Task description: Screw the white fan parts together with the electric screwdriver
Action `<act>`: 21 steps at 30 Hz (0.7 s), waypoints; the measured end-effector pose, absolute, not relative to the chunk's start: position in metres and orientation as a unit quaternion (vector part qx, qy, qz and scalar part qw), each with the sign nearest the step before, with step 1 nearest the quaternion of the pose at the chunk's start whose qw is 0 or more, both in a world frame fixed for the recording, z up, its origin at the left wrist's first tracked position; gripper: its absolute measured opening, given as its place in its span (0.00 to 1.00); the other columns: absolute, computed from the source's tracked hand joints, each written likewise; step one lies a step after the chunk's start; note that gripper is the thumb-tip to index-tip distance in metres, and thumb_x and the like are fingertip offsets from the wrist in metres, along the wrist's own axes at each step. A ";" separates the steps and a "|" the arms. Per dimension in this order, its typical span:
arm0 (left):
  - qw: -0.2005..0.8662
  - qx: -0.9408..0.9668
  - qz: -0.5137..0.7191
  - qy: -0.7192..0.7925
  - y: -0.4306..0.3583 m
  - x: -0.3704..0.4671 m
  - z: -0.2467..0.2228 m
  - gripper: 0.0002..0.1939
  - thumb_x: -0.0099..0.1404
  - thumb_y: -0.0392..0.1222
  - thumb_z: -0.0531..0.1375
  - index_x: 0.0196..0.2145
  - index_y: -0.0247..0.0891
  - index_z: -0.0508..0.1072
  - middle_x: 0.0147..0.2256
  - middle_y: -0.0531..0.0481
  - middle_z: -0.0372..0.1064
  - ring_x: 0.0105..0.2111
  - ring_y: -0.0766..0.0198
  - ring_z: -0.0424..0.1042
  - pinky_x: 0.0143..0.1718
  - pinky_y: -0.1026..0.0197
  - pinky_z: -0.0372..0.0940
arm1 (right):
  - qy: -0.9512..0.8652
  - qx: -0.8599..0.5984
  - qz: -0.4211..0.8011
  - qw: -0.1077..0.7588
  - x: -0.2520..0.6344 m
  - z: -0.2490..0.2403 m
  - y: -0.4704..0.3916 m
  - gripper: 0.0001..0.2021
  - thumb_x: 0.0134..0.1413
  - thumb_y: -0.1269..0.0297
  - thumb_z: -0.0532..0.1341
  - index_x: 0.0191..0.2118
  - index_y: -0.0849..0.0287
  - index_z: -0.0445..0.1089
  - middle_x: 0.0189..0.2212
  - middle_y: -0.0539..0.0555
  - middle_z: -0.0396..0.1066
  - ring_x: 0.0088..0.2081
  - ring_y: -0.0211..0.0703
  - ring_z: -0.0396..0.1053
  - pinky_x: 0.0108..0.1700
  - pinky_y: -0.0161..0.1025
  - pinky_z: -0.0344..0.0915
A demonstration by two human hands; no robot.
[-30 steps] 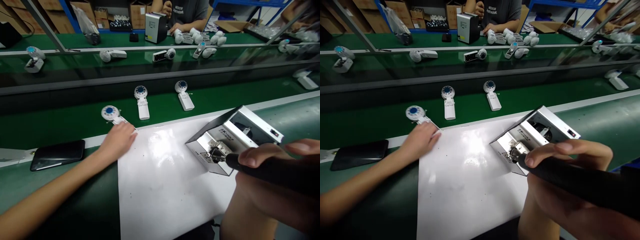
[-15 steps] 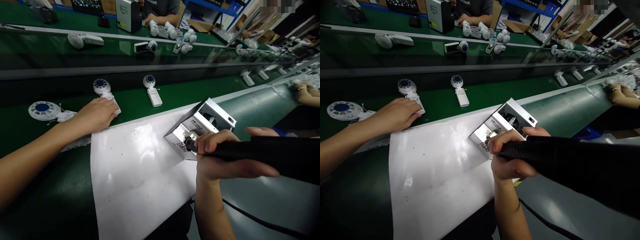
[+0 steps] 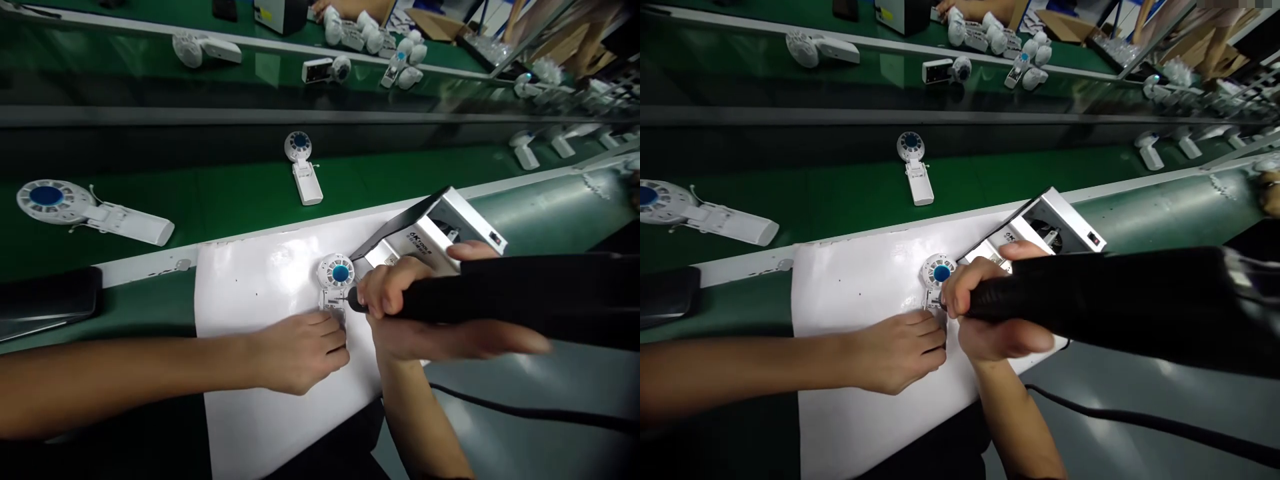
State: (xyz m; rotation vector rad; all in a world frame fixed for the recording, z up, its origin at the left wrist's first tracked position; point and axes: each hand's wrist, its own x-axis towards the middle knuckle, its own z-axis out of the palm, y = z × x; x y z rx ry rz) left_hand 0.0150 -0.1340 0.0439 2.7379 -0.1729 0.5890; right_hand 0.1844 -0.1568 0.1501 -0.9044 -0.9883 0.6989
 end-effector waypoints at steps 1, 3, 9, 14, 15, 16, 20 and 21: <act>0.166 0.961 0.214 -0.057 -0.134 0.015 0.042 0.04 0.77 0.36 0.62 0.42 0.38 0.76 0.43 0.42 0.76 0.45 0.52 0.72 0.56 0.50 0.66 | -0.445 -0.399 0.298 0.745 0.181 0.144 -0.151 0.26 0.59 0.26 0.68 0.49 0.40 0.76 0.18 0.40 0.69 0.13 0.39 0.58 0.17 0.38 0.63; 0.166 0.959 0.221 -0.055 -0.133 0.016 0.042 0.04 0.77 0.36 0.61 0.42 0.39 0.76 0.44 0.43 0.77 0.46 0.52 0.73 0.58 0.50 0.66 | -0.434 -0.372 0.257 0.780 0.174 0.133 -0.142 0.27 0.63 0.27 0.65 0.49 0.45 0.74 0.16 0.39 0.65 0.10 0.37 0.52 0.13 0.37 0.58; 0.155 0.963 0.214 -0.052 -0.132 0.015 0.043 0.02 0.76 0.38 0.63 0.43 0.38 0.77 0.44 0.43 0.78 0.46 0.52 0.73 0.59 0.50 0.67 | -0.444 -0.396 0.262 0.760 0.166 0.113 -0.129 0.28 0.62 0.28 0.66 0.51 0.45 0.68 0.16 0.37 0.63 0.10 0.37 0.52 0.12 0.37 0.55; 0.156 0.967 0.194 -0.054 -0.133 0.016 0.045 0.04 0.78 0.39 0.62 0.43 0.39 0.77 0.44 0.44 0.78 0.46 0.52 0.73 0.57 0.51 0.67 | -0.455 -0.398 0.296 0.739 0.164 0.104 -0.124 0.29 0.58 0.26 0.67 0.46 0.45 0.64 0.14 0.36 0.61 0.09 0.37 0.50 0.12 0.36 0.52; 0.157 0.967 0.193 -0.055 -0.132 0.017 0.046 0.04 0.78 0.39 0.62 0.43 0.39 0.76 0.43 0.45 0.78 0.46 0.52 0.74 0.57 0.51 0.67 | -0.455 -0.398 0.306 0.735 0.164 0.103 -0.124 0.29 0.58 0.26 0.67 0.46 0.45 0.64 0.14 0.36 0.62 0.10 0.36 0.50 0.13 0.36 0.53; 0.157 0.967 0.192 -0.056 -0.132 0.017 0.047 0.04 0.78 0.39 0.62 0.43 0.39 0.76 0.43 0.45 0.78 0.46 0.52 0.74 0.56 0.51 0.67 | -0.453 -0.399 0.313 0.733 0.164 0.102 -0.124 0.28 0.59 0.27 0.67 0.46 0.45 0.64 0.15 0.36 0.62 0.10 0.36 0.51 0.13 0.36 0.53; 0.156 0.966 0.197 -0.055 -0.130 0.016 0.048 0.05 0.79 0.39 0.61 0.43 0.39 0.76 0.43 0.45 0.78 0.46 0.52 0.74 0.56 0.50 0.67 | -0.449 -0.385 0.325 0.738 0.164 0.097 -0.125 0.27 0.62 0.31 0.68 0.47 0.48 0.66 0.16 0.37 0.64 0.12 0.34 0.52 0.15 0.35 0.53; 0.156 0.966 0.198 -0.056 -0.129 0.016 0.047 0.05 0.79 0.39 0.60 0.43 0.39 0.76 0.43 0.45 0.78 0.46 0.52 0.74 0.56 0.50 0.67 | -0.449 -0.383 0.325 0.739 0.164 0.095 -0.125 0.26 0.61 0.32 0.69 0.47 0.48 0.66 0.16 0.37 0.64 0.12 0.34 0.52 0.16 0.35 0.53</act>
